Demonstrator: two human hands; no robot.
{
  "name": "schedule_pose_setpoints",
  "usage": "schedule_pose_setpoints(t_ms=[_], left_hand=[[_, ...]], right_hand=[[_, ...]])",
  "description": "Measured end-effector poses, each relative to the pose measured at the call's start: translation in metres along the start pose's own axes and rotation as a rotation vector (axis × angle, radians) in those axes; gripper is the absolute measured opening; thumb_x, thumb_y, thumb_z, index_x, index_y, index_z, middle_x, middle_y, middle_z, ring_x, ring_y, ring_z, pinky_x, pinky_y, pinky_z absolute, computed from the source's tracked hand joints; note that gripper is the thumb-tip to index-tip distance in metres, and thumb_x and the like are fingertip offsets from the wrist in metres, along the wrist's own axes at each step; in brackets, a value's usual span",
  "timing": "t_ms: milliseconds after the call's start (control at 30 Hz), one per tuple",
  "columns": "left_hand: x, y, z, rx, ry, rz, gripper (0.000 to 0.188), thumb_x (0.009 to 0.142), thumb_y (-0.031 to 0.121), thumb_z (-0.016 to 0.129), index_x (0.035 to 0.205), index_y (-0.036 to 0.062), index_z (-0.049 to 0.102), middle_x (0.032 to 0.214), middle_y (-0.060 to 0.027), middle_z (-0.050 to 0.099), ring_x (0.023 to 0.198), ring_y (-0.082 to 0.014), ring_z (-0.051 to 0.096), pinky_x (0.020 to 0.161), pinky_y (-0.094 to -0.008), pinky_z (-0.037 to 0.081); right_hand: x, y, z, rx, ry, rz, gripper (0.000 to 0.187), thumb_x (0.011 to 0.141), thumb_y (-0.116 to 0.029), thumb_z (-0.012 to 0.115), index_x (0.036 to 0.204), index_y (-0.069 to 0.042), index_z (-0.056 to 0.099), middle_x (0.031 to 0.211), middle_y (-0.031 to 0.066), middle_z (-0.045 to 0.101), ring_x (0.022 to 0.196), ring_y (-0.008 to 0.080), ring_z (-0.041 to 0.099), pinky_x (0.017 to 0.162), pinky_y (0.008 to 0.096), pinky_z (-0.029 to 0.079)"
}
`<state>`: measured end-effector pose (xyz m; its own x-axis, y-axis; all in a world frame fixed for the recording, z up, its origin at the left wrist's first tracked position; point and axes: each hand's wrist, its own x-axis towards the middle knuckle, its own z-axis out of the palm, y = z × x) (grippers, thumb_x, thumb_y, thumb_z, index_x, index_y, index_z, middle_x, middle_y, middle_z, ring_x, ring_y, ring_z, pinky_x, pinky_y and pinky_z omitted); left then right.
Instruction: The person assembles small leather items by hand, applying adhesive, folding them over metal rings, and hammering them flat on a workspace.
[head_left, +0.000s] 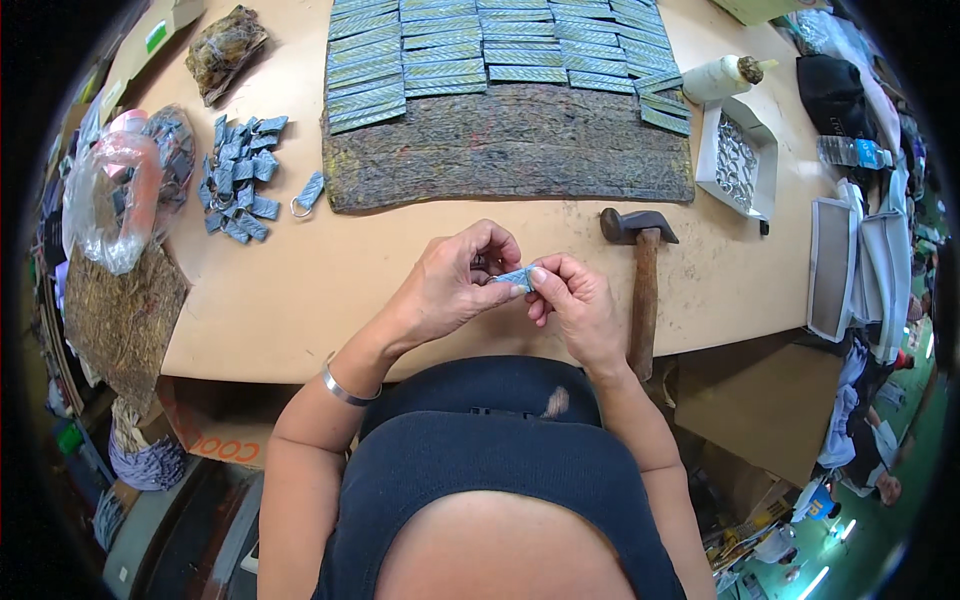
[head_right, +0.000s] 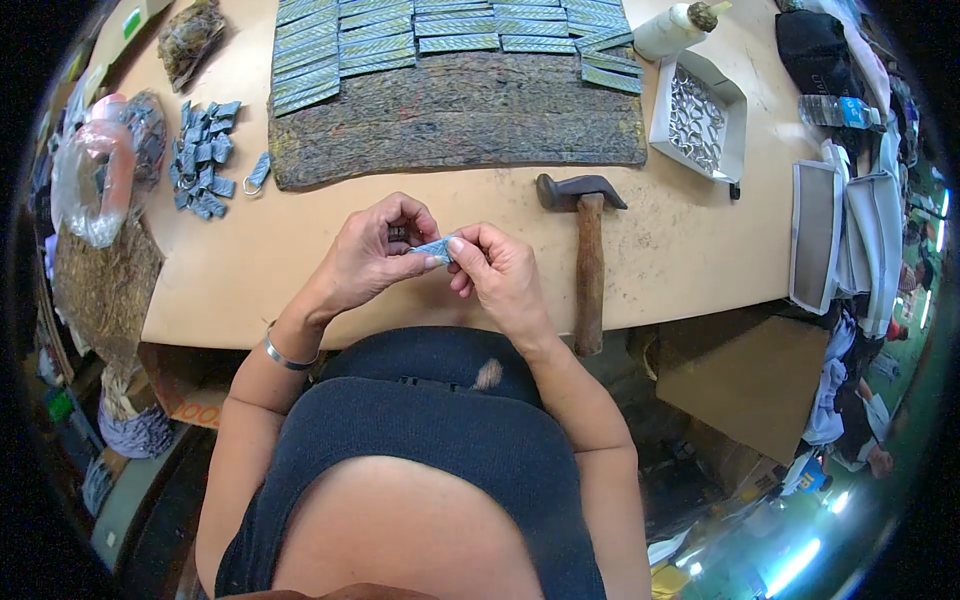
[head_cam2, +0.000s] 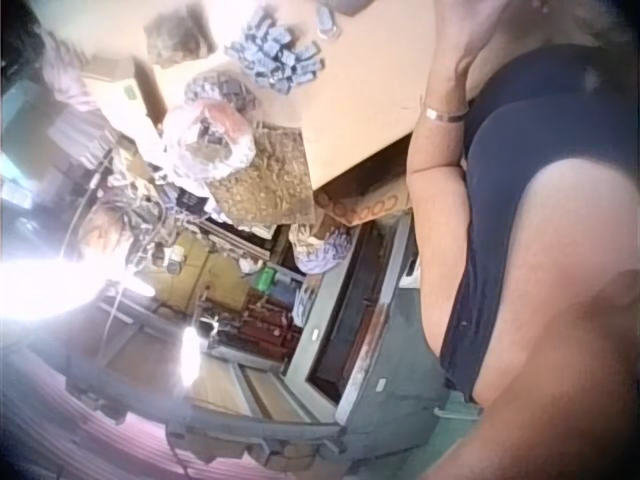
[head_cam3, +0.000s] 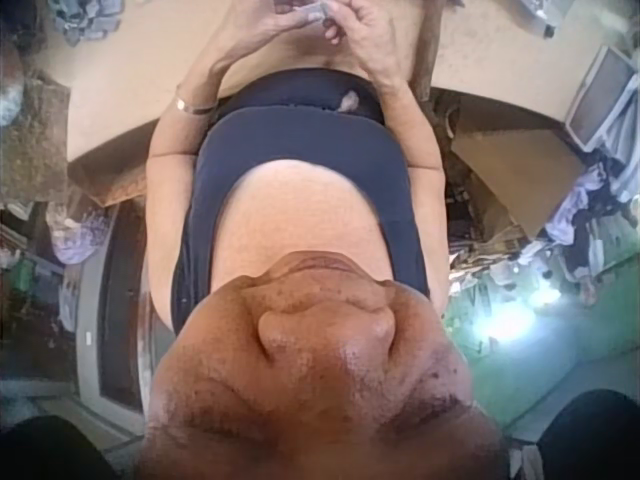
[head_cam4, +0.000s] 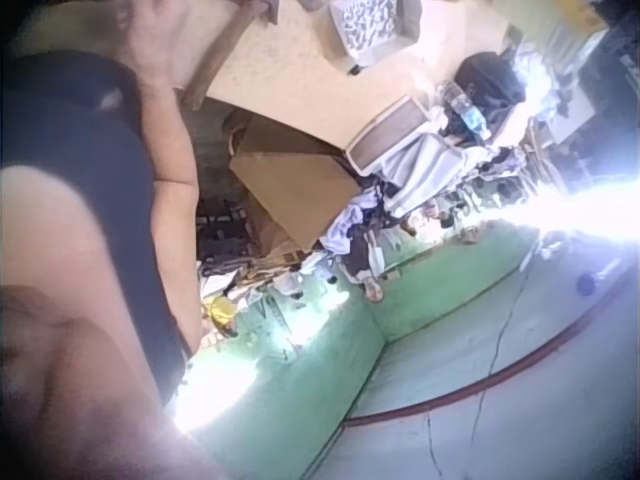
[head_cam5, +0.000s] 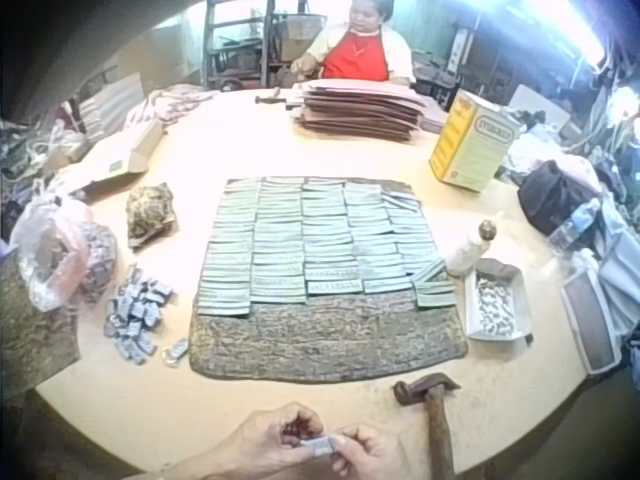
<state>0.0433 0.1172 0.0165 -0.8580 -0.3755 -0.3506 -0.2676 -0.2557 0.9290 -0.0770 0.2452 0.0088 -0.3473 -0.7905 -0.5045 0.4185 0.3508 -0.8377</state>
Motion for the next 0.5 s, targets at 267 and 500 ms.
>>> schedule_pose_setpoints(t_ms=[267,500], left_hand=[[0.002,-0.008,0.009,0.016,0.018,0.059,0.023,0.075,0.000,0.063,0.092,0.0008,0.048,0.084,-0.0015,0.051,0.075,-0.0066,0.051,0.067,-0.0199,0.047],[0.003,-0.023,0.018,0.538,0.104,0.378,0.026,0.069,0.000,0.064,0.092,0.0015,0.052,0.087,-0.0068,0.053,0.078,-0.0196,0.055,0.066,-0.0269,0.047]], right_hand=[[0.004,0.009,0.011,-0.570,0.244,-0.438,0.007,0.078,-0.005,0.055,0.075,0.001,0.051,0.059,0.0059,0.051,0.048,0.0102,0.048,0.045,0.0261,0.038],[0.010,0.019,0.000,-0.635,0.246,-0.335,0.007,0.074,-0.005,0.057,0.073,-0.002,0.051,0.063,0.0103,0.054,0.050,0.0214,0.051,0.047,0.0316,0.041]])
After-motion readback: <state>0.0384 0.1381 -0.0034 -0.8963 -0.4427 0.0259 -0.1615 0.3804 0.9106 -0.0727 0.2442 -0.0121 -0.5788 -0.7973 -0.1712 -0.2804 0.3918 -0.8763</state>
